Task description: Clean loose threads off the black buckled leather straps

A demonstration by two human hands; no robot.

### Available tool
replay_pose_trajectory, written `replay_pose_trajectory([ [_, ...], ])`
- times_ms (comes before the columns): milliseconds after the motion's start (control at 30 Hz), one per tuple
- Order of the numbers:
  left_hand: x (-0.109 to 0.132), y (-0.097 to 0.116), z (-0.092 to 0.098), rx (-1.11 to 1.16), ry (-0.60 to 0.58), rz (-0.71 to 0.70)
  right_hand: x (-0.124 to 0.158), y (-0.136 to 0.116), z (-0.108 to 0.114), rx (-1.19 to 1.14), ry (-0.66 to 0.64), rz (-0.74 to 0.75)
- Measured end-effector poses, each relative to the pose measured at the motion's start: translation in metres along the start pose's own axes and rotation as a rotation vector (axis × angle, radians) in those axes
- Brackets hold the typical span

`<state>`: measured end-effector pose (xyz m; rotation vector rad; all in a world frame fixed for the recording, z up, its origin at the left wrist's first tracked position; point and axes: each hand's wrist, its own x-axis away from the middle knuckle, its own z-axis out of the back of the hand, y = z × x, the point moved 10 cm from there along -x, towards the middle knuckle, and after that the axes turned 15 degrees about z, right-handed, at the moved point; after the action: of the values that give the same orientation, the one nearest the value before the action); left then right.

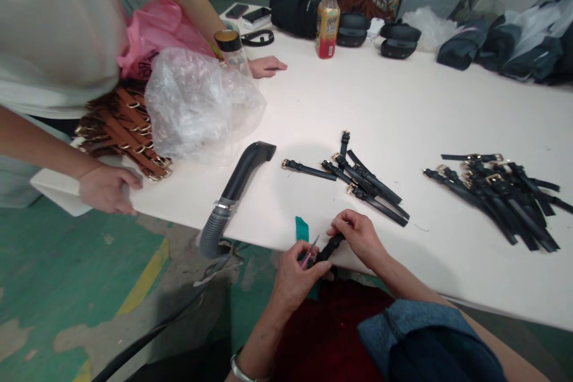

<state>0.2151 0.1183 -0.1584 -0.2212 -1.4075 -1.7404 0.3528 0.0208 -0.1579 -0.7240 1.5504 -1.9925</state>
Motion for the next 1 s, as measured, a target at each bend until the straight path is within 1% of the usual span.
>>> replay_pose_trajectory([
  [100,-0.002,-0.009,-0.012,0.233,-0.089,0.049,0.002,0.004,0.000,-0.210,0.077,-0.036],
  [167,-0.004,-0.017,-0.018,0.395,-0.161,0.110,0.005,0.005,-0.001,-0.339,0.109,-0.056],
  [233,-0.005,-0.022,-0.018,0.489,-0.190,0.161,0.009,0.002,-0.002,-0.353,0.065,-0.058],
  [300,-0.005,-0.022,-0.013,0.522,-0.195,0.160,0.013,-0.008,-0.003,-0.196,-0.080,-0.010],
  [400,-0.005,-0.015,-0.007,0.514,-0.221,0.111,0.021,-0.035,-0.009,0.267,-0.384,0.195],
  [467,-0.005,-0.009,-0.006,0.478,-0.242,0.073,0.027,-0.048,-0.012,0.574,-0.521,0.308],
  [533,-0.004,-0.003,-0.007,0.429,-0.263,0.042,0.030,-0.054,-0.011,0.792,-0.575,0.334],
  [567,-0.004,-0.001,-0.009,0.411,-0.275,0.030,0.031,-0.057,-0.011,0.859,-0.581,0.343],
  [633,-0.003,0.002,-0.012,0.394,-0.295,0.020,0.032,-0.062,-0.012,0.920,-0.569,0.389],
  [733,-0.002,0.005,-0.014,0.387,-0.303,0.017,0.034,-0.064,-0.012,0.894,-0.518,0.455],
  [800,-0.002,0.007,-0.014,0.384,-0.313,0.014,0.036,-0.058,-0.010,0.808,-0.482,0.454],
  [933,0.000,0.012,-0.017,0.372,-0.341,0.003,0.042,-0.043,-0.018,0.427,-0.480,0.436],
  [1000,0.000,0.012,-0.018,0.362,-0.348,0.008,0.045,-0.038,-0.022,0.295,-0.481,0.417],
])
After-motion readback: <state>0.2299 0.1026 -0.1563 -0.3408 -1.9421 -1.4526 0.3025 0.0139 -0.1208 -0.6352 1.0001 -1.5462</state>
